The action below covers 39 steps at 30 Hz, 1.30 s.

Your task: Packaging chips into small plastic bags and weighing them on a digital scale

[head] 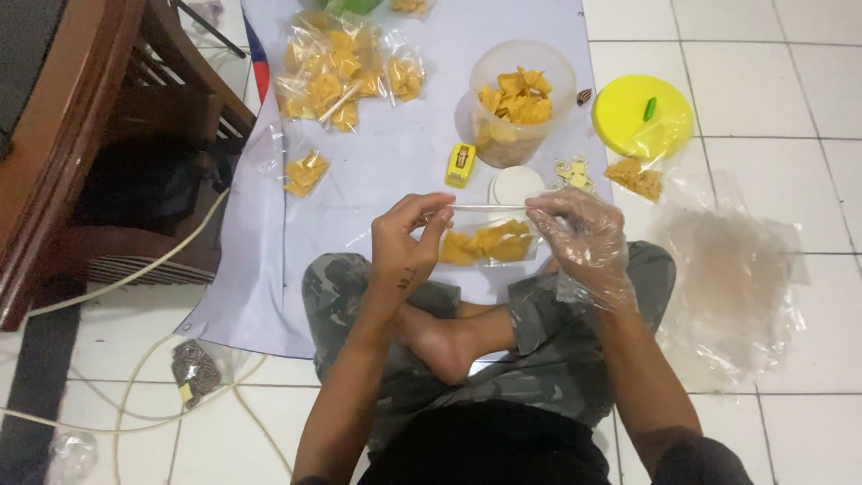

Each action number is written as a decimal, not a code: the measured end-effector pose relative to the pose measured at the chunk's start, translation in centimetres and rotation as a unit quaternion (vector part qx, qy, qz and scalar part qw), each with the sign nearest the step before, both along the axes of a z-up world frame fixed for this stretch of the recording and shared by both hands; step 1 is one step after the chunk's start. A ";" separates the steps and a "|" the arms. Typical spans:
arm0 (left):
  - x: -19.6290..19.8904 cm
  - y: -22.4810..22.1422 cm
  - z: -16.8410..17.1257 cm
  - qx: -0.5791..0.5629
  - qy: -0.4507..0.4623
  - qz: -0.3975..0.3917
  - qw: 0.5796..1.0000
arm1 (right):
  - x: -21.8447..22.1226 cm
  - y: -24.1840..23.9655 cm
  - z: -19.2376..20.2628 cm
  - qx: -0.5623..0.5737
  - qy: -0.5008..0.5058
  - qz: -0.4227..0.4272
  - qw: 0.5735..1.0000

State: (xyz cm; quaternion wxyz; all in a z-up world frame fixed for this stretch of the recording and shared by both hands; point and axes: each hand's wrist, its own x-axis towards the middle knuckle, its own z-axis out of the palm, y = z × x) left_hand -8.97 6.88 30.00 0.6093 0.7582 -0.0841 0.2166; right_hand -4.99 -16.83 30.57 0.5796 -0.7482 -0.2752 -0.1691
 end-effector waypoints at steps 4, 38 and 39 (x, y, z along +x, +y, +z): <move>0.2 -1.7 -1.0 -0.008 -0.017 -0.011 1.000 | -0.3 -1.9 -1.8 0.070 0.103 0.008 0.992; 4.1 -2.7 2.8 0.171 -0.075 0.016 0.982 | 3.8 -2.5 3.6 -0.156 0.015 0.039 0.987; 3.9 -2.6 3.1 0.173 -0.075 0.008 0.982 | 4.5 -2.9 3.9 -0.291 -0.077 0.057 0.952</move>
